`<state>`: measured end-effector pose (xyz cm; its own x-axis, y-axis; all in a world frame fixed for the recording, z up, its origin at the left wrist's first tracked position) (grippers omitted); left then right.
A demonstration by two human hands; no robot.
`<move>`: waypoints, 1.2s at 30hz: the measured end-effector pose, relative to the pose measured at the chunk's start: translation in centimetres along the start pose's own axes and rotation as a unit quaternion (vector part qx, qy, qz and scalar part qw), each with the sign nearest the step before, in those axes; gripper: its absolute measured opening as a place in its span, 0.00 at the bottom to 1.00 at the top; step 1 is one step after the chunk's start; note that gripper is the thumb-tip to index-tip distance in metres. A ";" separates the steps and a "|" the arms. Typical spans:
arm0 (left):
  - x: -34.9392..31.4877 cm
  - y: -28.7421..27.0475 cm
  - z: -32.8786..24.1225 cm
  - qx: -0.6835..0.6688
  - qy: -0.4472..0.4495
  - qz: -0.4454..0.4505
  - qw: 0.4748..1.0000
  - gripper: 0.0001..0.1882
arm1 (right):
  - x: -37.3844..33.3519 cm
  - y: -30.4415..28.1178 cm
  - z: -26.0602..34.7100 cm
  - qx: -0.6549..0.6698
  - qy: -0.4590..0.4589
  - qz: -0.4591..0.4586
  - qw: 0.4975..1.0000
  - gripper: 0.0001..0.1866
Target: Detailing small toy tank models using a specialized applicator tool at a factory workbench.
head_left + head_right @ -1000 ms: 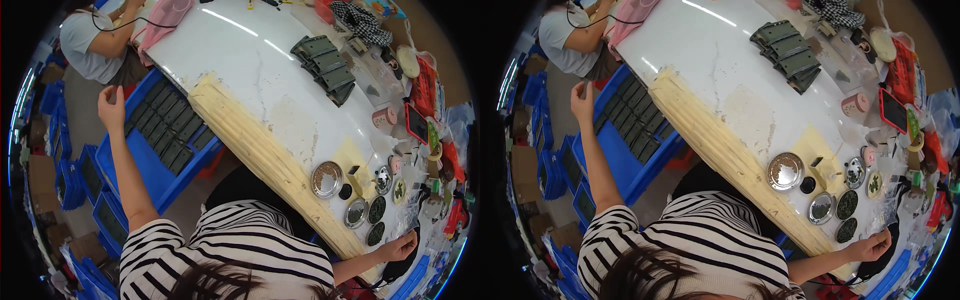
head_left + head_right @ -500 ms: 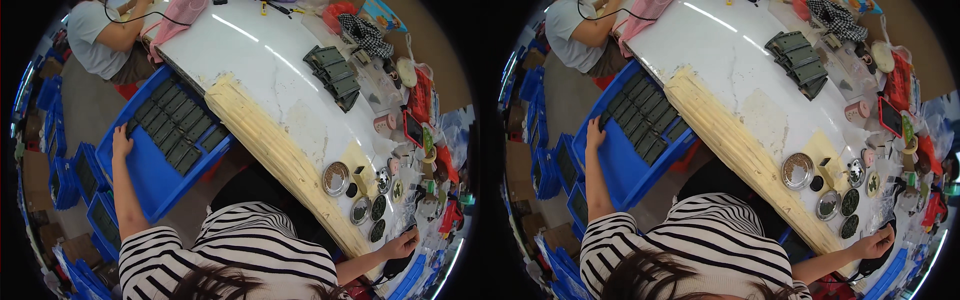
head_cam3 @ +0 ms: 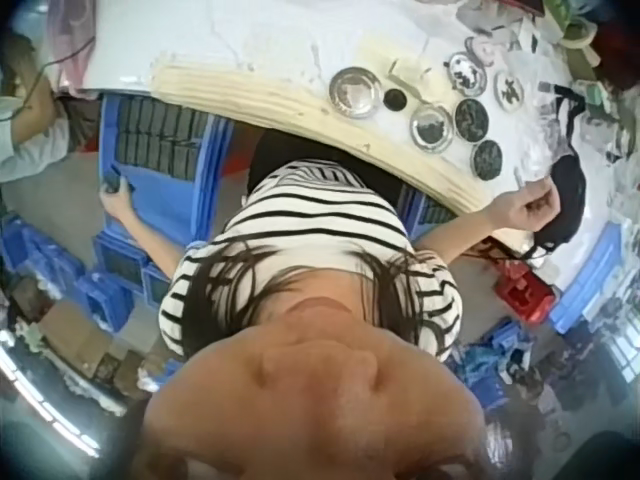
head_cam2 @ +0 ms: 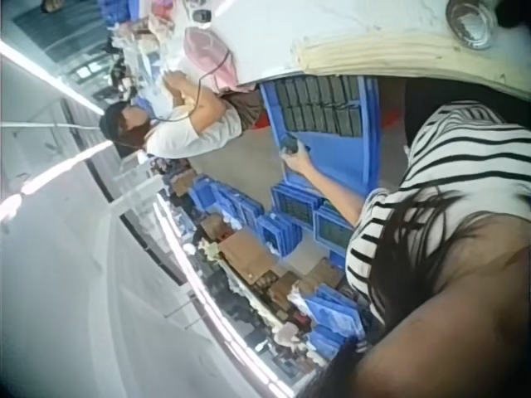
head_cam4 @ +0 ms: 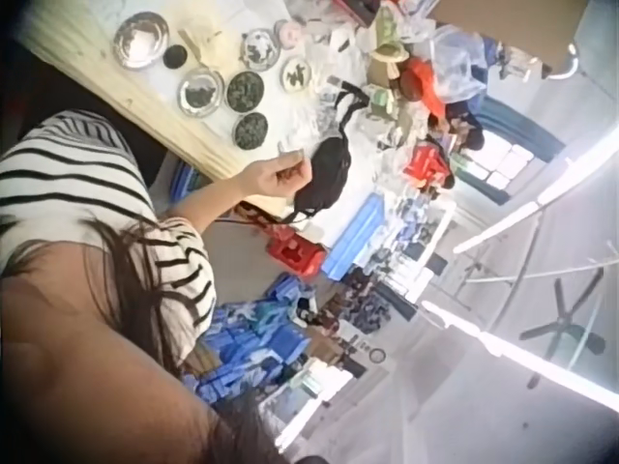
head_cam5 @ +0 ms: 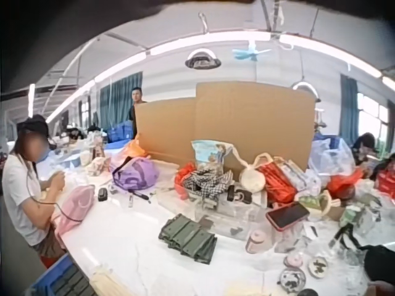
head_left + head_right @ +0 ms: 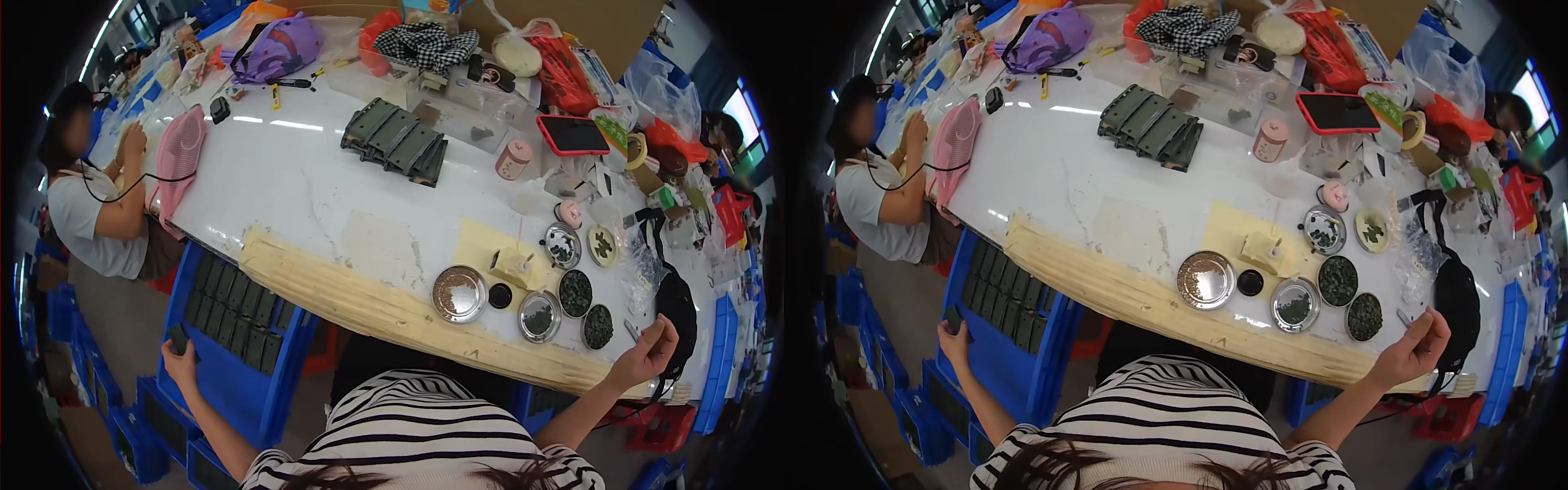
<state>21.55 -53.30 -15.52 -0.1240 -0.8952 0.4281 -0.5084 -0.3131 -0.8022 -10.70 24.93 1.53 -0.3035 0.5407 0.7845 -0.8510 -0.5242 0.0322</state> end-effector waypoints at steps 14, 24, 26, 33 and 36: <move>-19.4 -5.0 -46.2 -0.594 0.057 0.597 0.536 0.28 | -1.3 -0.9 7.0 0.188 0.000 0.143 0.972 0.51; -31.8 -7.1 -47.2 -0.530 0.041 0.754 0.385 0.27 | -5.7 7.6 11.5 0.326 0.140 0.272 0.895 0.09; -32.6 -7.7 -47.0 -0.515 0.050 0.766 0.380 0.24 | -6.4 7.9 11.3 0.309 0.114 0.316 0.890 0.09; -32.9 -7.3 -47.5 -0.497 0.109 0.773 0.378 0.21 | -9.0 7.2 12.6 0.267 0.012 0.437 0.859 0.19; -31.9 -5.8 -47.3 -0.543 -0.019 0.750 0.377 0.22 | -10.3 6.6 13.6 0.278 -0.032 0.401 0.872 0.18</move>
<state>-11.80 -7.89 -4.86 -0.9647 0.1817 -0.1907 0.0568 0.8505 0.5229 -7.38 6.98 2.08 -0.6659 -0.1759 0.7250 -0.0305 -0.9646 -0.2621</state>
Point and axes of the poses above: each hand's wrist, its own x-axis towards the middle knuckle, its own y-axis out of the palm, z = x × y, the point moved 8 cm from there along x, towards the middle knuckle, and after that the axes turned 14 degrees about -z, right-handed, at the moved point
